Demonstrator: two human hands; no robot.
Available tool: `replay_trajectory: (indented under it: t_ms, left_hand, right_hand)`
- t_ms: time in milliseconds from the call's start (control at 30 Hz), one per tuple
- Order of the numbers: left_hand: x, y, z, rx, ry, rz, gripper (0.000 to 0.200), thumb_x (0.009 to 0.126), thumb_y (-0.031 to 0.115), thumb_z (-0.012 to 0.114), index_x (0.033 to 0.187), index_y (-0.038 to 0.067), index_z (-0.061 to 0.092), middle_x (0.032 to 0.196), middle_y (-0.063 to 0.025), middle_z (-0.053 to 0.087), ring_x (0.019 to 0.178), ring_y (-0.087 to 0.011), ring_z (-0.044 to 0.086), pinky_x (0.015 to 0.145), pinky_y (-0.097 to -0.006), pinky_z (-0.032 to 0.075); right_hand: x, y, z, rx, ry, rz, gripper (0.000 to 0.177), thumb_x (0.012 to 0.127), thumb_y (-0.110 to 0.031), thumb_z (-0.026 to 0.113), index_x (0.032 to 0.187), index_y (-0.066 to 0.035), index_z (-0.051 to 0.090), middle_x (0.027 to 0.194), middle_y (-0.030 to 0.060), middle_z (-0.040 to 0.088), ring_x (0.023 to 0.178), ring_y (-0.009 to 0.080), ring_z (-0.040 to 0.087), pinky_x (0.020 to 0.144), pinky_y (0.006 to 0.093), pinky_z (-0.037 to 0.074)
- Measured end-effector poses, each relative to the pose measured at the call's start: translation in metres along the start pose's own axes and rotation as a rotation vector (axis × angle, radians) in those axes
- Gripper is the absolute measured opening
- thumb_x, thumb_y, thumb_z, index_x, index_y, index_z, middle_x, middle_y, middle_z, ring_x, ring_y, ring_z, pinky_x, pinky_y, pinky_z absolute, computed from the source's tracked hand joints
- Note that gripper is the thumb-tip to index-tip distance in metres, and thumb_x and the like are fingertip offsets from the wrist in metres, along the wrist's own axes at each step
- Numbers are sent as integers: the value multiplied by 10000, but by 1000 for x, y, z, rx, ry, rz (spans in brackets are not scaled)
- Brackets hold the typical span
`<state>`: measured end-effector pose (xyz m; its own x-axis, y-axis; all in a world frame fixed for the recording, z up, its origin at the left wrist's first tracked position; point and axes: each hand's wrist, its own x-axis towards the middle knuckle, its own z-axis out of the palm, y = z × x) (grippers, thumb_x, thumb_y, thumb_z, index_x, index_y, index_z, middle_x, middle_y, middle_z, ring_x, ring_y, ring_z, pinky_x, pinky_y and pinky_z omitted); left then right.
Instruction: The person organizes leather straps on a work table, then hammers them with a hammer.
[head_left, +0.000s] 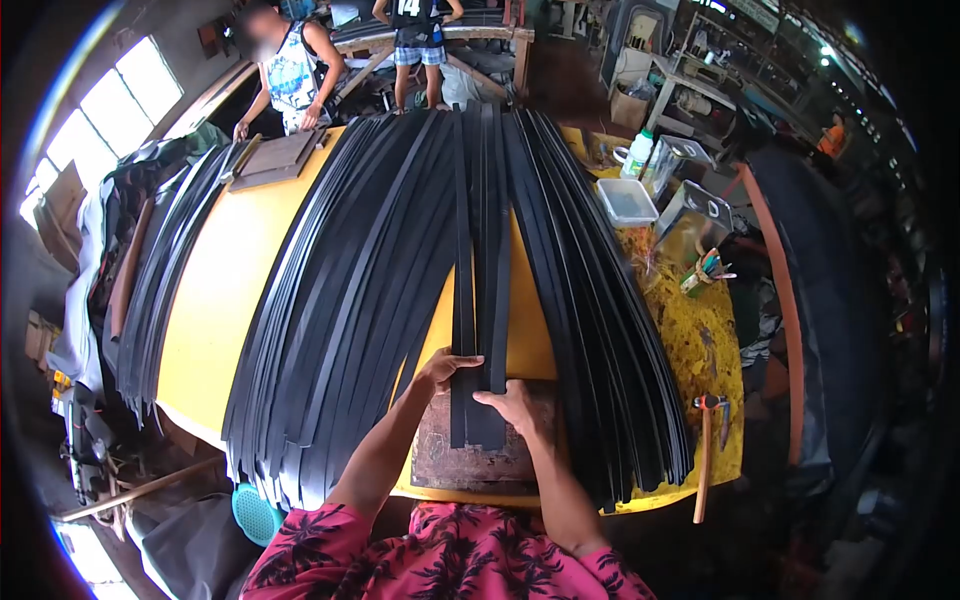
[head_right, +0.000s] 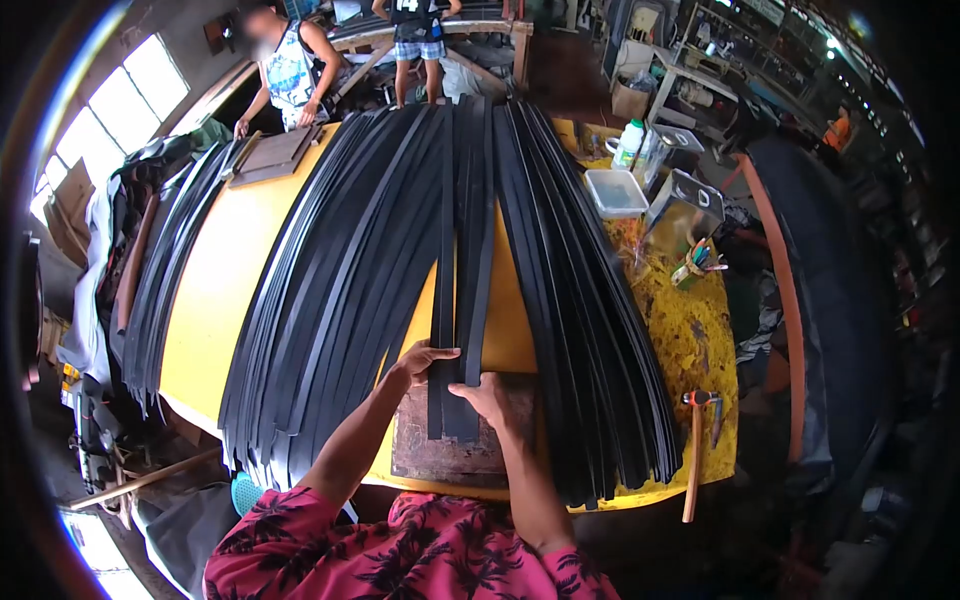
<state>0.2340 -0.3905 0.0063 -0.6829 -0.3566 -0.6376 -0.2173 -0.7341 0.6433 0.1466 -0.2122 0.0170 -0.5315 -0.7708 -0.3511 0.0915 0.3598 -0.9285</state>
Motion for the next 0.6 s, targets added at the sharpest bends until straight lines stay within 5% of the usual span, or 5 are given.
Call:
replay_trajectory:
  t_ms: [100,267,333,400,600]
  left_hand:
    - [-14,18,7,281,148,-84,533,726,61,863,1173,-61,600,1085,-194,700,977,-303,703,882,-452,580]
    - [-11,2,-9,277,114,7,689,635,164,941,1183,-68,593,1085,-202,696,975,-305,702,862,-432,580]
    - [-7,2,-12,372,142,9,745,615,189,954,1200,-81,580,1080,-196,694,969,-304,701,863,-414,577]
    - [7,-9,-21,396,149,43,743,605,203,959,1181,-89,592,1075,-195,695,963,-296,702,879,-395,568]
    - [19,-17,-15,574,231,56,820,527,320,984,1139,-93,627,1071,-210,701,936,-287,703,872,-371,546]
  right_hand:
    - [-3,-21,-11,-177,134,-154,604,665,-268,853,1156,18,649,1060,191,703,1010,333,668,898,371,503]
    - [-14,-20,-16,-415,129,-99,638,648,-345,853,1143,9,662,1102,211,692,1044,327,665,913,387,491]
    - [-28,-58,-13,-456,89,220,592,679,-397,832,1067,26,686,1018,209,709,960,331,690,853,394,510]
    - [-24,-38,-16,-456,163,89,464,740,-372,804,962,28,728,780,197,709,722,292,703,678,387,514]
    - [-6,5,-43,-393,165,37,318,748,-276,808,854,18,749,715,162,707,697,268,705,663,357,510]
